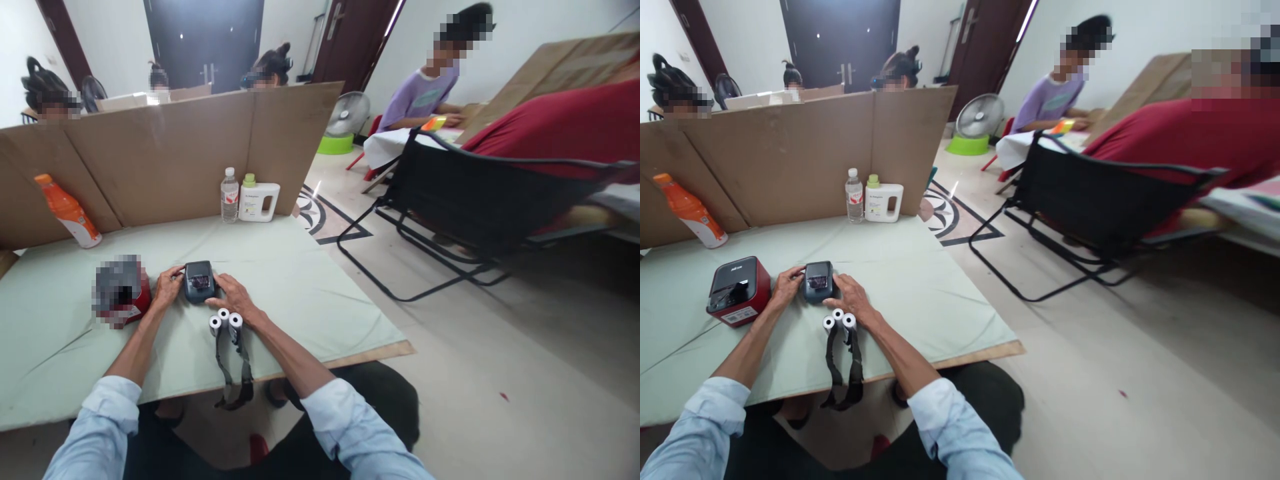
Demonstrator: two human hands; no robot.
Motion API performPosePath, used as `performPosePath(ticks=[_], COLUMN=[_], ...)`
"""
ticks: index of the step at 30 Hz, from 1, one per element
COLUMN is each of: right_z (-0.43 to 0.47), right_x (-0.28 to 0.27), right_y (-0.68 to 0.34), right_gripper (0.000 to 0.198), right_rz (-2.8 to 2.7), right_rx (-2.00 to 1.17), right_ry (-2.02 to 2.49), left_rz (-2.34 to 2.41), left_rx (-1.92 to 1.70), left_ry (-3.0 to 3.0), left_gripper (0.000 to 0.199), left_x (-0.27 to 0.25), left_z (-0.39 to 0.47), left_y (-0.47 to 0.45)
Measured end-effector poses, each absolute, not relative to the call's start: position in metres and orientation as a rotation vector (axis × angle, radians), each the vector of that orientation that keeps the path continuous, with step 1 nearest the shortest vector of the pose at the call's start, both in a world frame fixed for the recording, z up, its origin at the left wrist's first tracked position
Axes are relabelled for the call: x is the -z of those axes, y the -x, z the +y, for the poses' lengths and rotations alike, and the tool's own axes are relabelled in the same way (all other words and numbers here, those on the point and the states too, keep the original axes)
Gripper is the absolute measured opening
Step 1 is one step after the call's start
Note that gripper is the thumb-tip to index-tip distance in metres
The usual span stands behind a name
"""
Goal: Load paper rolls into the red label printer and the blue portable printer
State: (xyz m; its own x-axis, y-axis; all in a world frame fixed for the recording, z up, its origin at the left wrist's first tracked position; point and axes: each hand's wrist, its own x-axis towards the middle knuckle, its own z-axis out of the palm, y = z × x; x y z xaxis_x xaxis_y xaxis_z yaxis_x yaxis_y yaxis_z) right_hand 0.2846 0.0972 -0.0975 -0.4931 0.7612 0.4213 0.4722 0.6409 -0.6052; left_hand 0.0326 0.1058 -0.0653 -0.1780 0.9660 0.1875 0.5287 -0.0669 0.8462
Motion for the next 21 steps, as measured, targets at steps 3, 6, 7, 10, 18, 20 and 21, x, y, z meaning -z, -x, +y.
performPosePath(ticks=[3, 6, 7, 10, 18, 20, 21], right_z=[0.097, 0.097, 0.097, 0.096, 0.096, 0.096, 0.096], right_x=[0.099, 0.098, 0.098, 0.096, 0.095, 0.095, 0.095], right_y=[-0.285, -0.285, -0.285, -0.285, -0.285, -0.285, -0.285], right_gripper=[0.078, 0.078, 0.078, 0.076, 0.077, 0.077, 0.077], right_rz=[-2.169, -2.167, -2.17, -2.176, -2.176, -2.177, -2.175], right_rx=[-0.553, -0.551, -0.549, -0.549, -0.566, -0.562, -0.558], right_ry=[0.965, 0.949, 0.948, 0.969, 0.977, 0.972, 0.972], left_rz=[1.728, 1.758, 1.77, 1.8, 1.771, 1.735, 1.713], left_rx=[-1.169, -1.166, -1.165, -1.168, -1.175, -1.175, -1.176], left_ry=[-1.581, -1.55, -1.539, -1.515, -1.5, -1.504, -1.507], left_gripper=[0.037, 0.028, 0.026, 0.024, 0.022, 0.02, 0.019], left_x=[0.064, 0.064, 0.063, 0.063, 0.057, 0.055, 0.054], left_z=[0.104, 0.099, 0.098, 0.093, 0.091, 0.094, 0.096], left_y=[-0.033, -0.033, -0.033, -0.034, -0.033, -0.032, -0.031])
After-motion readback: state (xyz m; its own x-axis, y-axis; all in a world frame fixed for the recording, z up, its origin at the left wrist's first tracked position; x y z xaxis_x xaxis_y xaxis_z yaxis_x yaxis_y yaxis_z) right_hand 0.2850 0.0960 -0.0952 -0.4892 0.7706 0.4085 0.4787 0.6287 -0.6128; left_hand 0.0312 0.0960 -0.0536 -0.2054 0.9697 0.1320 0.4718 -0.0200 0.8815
